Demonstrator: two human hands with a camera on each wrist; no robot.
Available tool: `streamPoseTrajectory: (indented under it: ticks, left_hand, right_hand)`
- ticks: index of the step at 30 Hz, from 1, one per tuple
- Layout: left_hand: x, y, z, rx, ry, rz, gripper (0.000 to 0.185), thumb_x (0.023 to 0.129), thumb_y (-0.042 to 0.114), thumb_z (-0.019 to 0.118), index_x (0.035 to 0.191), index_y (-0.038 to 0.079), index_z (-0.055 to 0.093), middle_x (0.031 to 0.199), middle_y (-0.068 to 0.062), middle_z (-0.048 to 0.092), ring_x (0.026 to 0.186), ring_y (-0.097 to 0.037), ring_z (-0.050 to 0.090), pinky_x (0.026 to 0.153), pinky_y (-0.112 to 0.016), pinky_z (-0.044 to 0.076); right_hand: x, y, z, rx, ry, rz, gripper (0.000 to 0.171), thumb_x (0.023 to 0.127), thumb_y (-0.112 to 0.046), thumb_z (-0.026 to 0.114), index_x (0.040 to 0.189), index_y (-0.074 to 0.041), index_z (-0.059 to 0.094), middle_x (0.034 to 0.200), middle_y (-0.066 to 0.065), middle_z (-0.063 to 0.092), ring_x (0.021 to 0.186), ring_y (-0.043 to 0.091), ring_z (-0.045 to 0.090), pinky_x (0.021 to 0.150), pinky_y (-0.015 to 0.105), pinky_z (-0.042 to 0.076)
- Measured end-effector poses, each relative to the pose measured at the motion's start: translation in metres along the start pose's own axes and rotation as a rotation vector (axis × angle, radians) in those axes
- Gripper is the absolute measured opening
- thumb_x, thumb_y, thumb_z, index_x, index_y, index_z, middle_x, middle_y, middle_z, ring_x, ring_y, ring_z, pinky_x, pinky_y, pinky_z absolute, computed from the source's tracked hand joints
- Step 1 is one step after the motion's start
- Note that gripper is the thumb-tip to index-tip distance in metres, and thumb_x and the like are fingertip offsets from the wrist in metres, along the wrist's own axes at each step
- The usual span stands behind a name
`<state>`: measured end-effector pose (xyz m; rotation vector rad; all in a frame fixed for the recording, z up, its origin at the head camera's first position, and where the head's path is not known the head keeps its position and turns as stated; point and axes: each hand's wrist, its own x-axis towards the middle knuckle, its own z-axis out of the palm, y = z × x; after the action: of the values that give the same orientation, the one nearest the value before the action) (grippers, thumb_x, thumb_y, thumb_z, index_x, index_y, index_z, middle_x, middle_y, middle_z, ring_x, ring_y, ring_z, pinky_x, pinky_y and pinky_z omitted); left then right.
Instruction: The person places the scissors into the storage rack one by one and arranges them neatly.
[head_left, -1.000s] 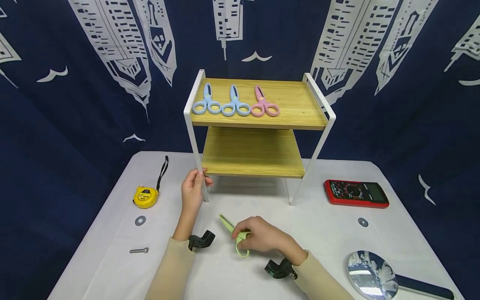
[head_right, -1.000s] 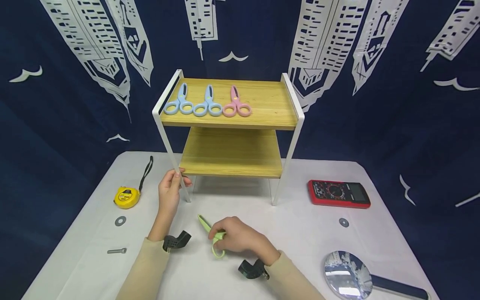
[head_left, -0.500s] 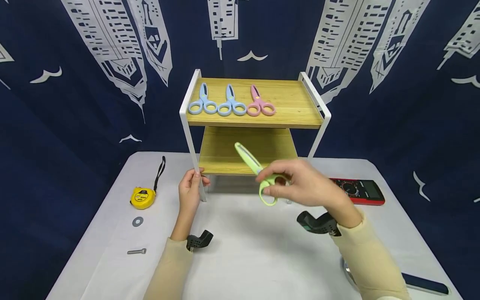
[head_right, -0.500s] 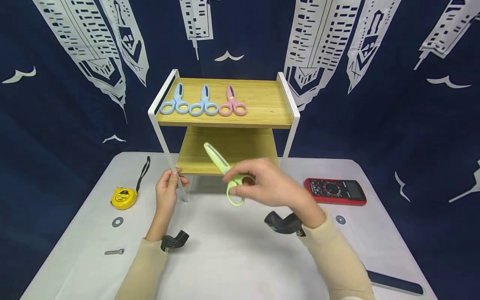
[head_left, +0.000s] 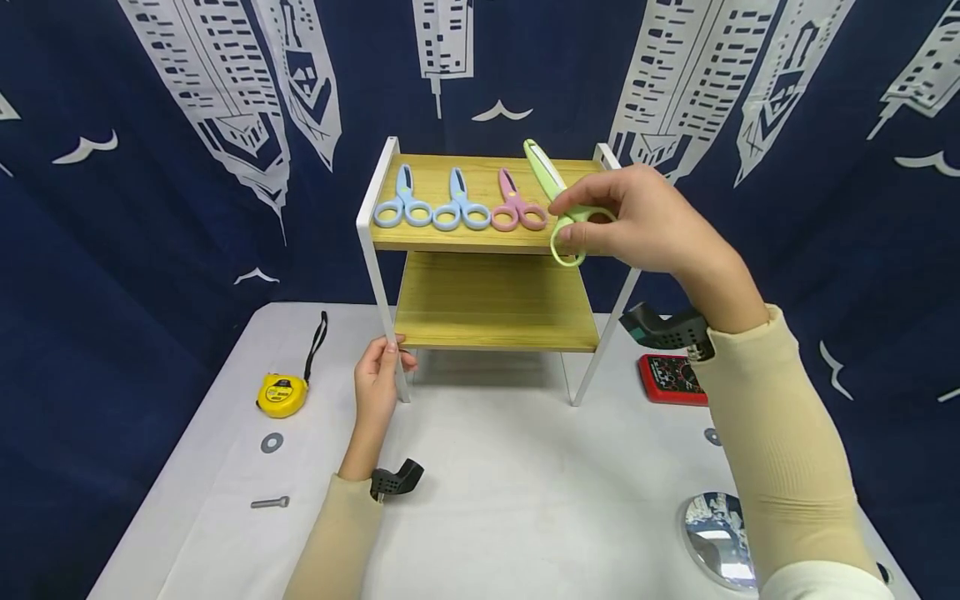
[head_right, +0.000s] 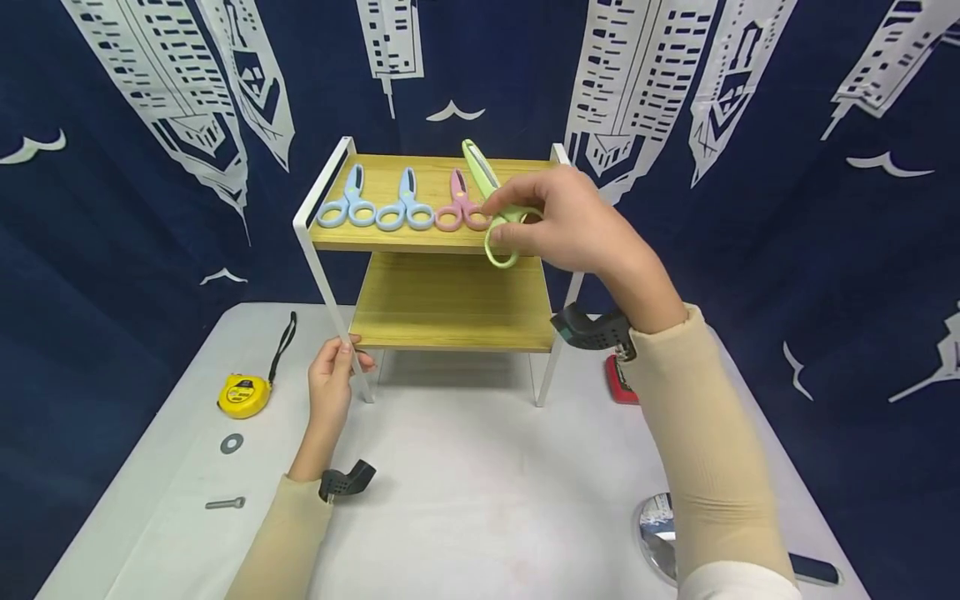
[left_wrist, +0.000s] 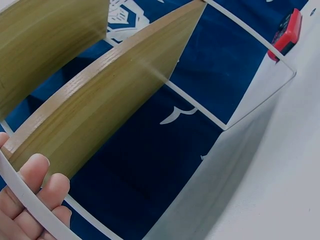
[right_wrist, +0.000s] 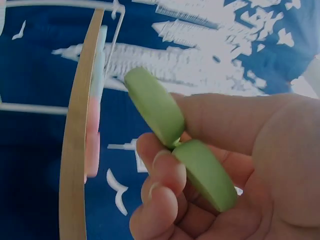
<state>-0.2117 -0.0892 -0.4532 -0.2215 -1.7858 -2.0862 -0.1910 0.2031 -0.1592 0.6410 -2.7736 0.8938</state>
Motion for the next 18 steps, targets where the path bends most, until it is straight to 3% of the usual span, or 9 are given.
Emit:
streamPoseTrajectory:
  ticks: [5,11,18]
  left_hand:
    - [0.000,0.000,-0.001,0.007,0.004,-0.001,0.029,0.108,0.009,0.045,0.115,-0.017,0.058,0.070,0.012,0.067,0.067,-0.001,0.067,0.073,-0.019,0.059]
    - [0.000,0.001,-0.001,0.001,-0.002,0.011,0.031,0.109,0.011,0.046,0.116,-0.017,0.057,0.071,0.013,0.066,0.068,-0.001,0.067,0.073,-0.018,0.059]
    - [0.000,0.000,0.000,-0.001,-0.002,0.004,0.031,0.109,0.011,0.046,0.116,-0.016,0.057,0.071,0.012,0.066,0.069,-0.002,0.067,0.074,-0.019,0.059]
  right_hand:
    - [0.023,0.005,-0.004,-0.061,-0.024,0.090,0.029,0.090,-0.015,0.074,0.118,-0.006,0.075,0.108,0.013,0.074,0.094,0.022,0.055,0.074,0.028,0.044]
    - [0.041,0.008,-0.005,-0.107,-0.057,0.198,0.037,0.092,-0.019,0.071,0.127,-0.007,0.071,0.128,0.016,0.070,0.113,0.027,0.056,0.097,0.044,0.044]
    - [0.050,0.017,0.001,-0.155,-0.038,0.275,0.036,0.095,-0.021,0.067,0.129,-0.009,0.070,0.130,0.017,0.065,0.112,0.028,0.052,0.094,0.043,0.044]
